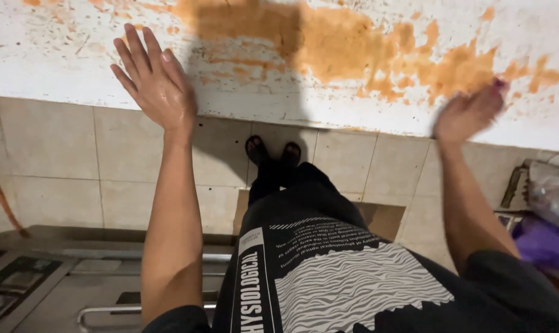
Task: The person washes a green bowl, a red cloth, a metal bowl, and a plastic container in the sink, then uses the red cloth to wipe a white countertop. The person repeats wiping the countertop after rinsing the cloth again.
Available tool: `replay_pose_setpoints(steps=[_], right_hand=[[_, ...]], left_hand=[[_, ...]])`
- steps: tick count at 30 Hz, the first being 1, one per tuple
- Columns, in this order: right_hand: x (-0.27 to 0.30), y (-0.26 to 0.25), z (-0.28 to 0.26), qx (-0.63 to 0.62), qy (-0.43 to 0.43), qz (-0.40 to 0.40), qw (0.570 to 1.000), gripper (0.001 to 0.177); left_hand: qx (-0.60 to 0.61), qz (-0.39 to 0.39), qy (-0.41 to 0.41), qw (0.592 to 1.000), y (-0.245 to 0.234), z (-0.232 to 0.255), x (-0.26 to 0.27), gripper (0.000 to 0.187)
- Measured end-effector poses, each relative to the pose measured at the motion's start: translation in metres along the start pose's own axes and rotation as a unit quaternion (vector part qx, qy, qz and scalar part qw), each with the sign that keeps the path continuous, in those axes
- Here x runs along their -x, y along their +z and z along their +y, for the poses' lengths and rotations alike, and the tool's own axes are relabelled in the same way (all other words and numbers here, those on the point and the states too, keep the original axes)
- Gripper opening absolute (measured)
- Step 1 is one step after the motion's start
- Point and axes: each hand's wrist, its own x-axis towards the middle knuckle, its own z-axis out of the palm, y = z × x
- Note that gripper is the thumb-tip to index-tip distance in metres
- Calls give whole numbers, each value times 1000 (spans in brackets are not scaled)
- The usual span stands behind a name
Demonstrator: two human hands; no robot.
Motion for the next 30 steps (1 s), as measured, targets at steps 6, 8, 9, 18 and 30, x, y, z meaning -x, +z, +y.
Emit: replay_pose_setpoints(steps=[6,8,9,18,30], right_hand=[[94,-149,-317,-365,-214,-116,898,99],[111,-149,-382,-413,-270,-155,856,81],[107,-157,-398,-411,-266,-153,858,81],[70,-147,-212,-334,-416,-144,834,67],[24,-46,-44,-120,-58,-63,989,67]], left_hand=[[76,23,4,997,-14,4,-4,50],[76,51,13,996,-23,10,-6,49],[79,49,17,996,-23,5,-10,49],[32,35,71,996,-15,-10,-10,46],[58,51,55,996,-17,-1,-10,50]])
